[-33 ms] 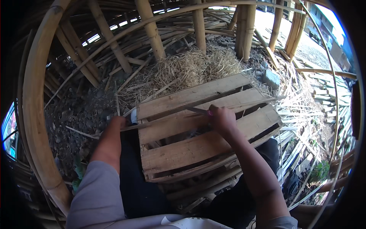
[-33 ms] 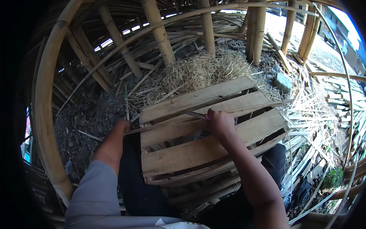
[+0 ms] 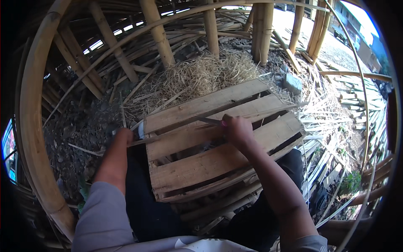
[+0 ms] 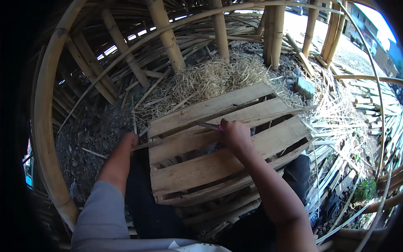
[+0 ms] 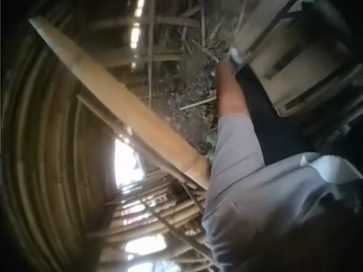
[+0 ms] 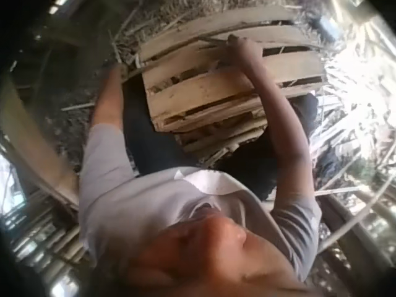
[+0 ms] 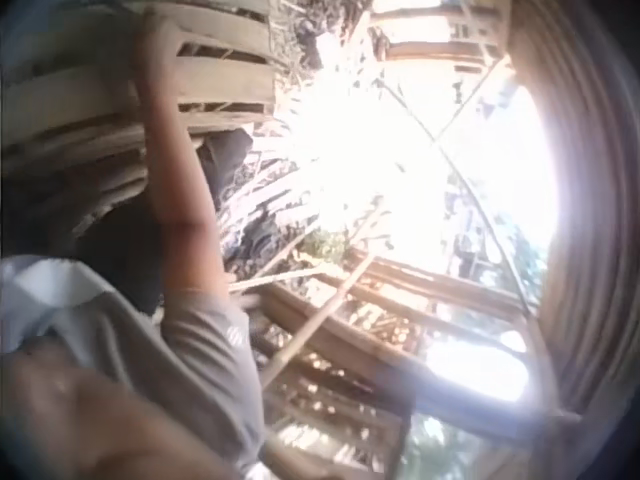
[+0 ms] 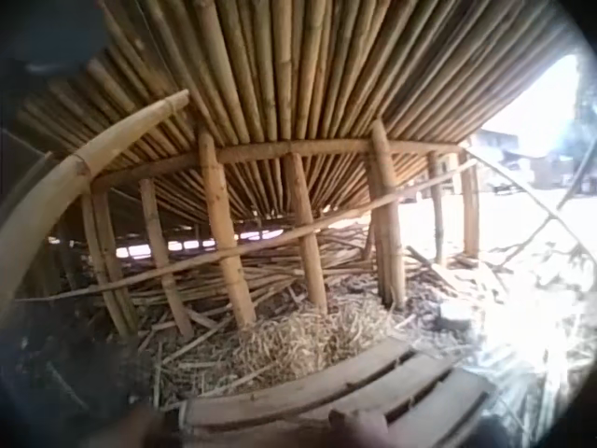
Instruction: The person uses a knife to shave and smooth a thin bamboo strip while seated. They repeatedly draw the blade along the strip, rotate it, and adjust grip to remove splinters and flatten the surface.
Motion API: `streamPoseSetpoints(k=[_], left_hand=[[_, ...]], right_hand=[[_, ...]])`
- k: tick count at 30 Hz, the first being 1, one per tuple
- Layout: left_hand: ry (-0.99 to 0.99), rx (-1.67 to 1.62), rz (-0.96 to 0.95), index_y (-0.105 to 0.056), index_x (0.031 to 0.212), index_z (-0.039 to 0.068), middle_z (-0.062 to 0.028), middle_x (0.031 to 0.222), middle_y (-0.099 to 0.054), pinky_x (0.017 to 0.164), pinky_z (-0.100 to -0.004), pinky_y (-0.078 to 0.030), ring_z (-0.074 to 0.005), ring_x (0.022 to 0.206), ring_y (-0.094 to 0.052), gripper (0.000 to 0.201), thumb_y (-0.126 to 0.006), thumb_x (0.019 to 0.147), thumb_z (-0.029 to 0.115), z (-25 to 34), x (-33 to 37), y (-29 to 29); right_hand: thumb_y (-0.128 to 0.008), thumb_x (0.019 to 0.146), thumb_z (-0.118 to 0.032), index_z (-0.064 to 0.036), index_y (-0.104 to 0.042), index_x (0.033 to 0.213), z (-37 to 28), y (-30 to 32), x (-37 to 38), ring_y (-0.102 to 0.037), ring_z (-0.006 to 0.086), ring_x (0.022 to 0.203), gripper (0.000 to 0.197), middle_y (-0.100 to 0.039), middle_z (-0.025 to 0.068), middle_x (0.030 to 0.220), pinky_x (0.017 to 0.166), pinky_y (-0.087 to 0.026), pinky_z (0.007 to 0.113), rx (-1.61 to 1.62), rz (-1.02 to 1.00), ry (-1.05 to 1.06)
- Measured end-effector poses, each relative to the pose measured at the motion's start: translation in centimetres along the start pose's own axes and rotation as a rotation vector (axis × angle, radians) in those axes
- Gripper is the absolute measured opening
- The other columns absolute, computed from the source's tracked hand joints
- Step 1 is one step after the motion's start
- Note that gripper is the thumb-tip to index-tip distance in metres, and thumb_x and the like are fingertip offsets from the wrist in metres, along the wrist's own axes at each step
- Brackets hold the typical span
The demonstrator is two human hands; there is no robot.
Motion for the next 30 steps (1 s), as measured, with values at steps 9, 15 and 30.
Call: streamPoseSetpoints(k=[9, 15, 30], left_hand=[[-0.648, -0.709, 0.513, -0.063, 0.118, 0.002, -0.0124, 0.112, -0.070, 0.089, -0.0400, -0.052, -0.0249, 0.103, -0.068, 0.042, -0.064, 0.103, 0.041, 16.5, -19.5, 10.5], [-0.724, -0.565, 0.708, -0.062, 0.112, 0.002, -0.0179, 0.108, -0.068, 0.088, -0.0487, -0.052, -0.0385, 0.102, -0.067, 0.032, -0.072, 0.096, 0.028, 21.9, -24.8, 7.6], [-0.837, -0.570, 0.667, -0.069, 0.114, 0.005, -0.0225, 0.096, -0.073, 0.078, -0.0498, -0.055, -0.0416, 0.092, -0.071, 0.023, -0.066, 0.100, 0.022, 24.0, -28.0, 6.7]], right_hand=[[-0.073, 0.088, -0.020, -0.0157, -0.072, 0.097, 2.1, 1.4, -0.5, -0.071, 0.0389, 0.078, 0.010, -0.072, 0.0141, 0.081, 0.066, -0.054, 0.050, 0.096, 0.123, -0.070], [-0.074, 0.087, -0.011, -0.0103, -0.073, 0.098, 1.7, 6.1, -2.1, -0.072, 0.0370, 0.079, 0.011, -0.073, 0.0152, 0.082, 0.067, -0.054, 0.044, 0.232, 0.097, 0.013], [-0.076, 0.095, -0.025, 0.0002, -0.063, 0.071, 25.5, 15.0, -20.4, -0.045, 0.0089, 0.050, 0.037, -0.053, -0.0011, 0.058, 0.047, -0.034, 0.031, 0.275, 0.962, -0.942]])
Point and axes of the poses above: each hand's wrist, its own x-axis towards the middle knuckle, its own y-axis out of the back of the hand, z = x × y, the point moved 1 cm from there along x, towards the middle knuckle
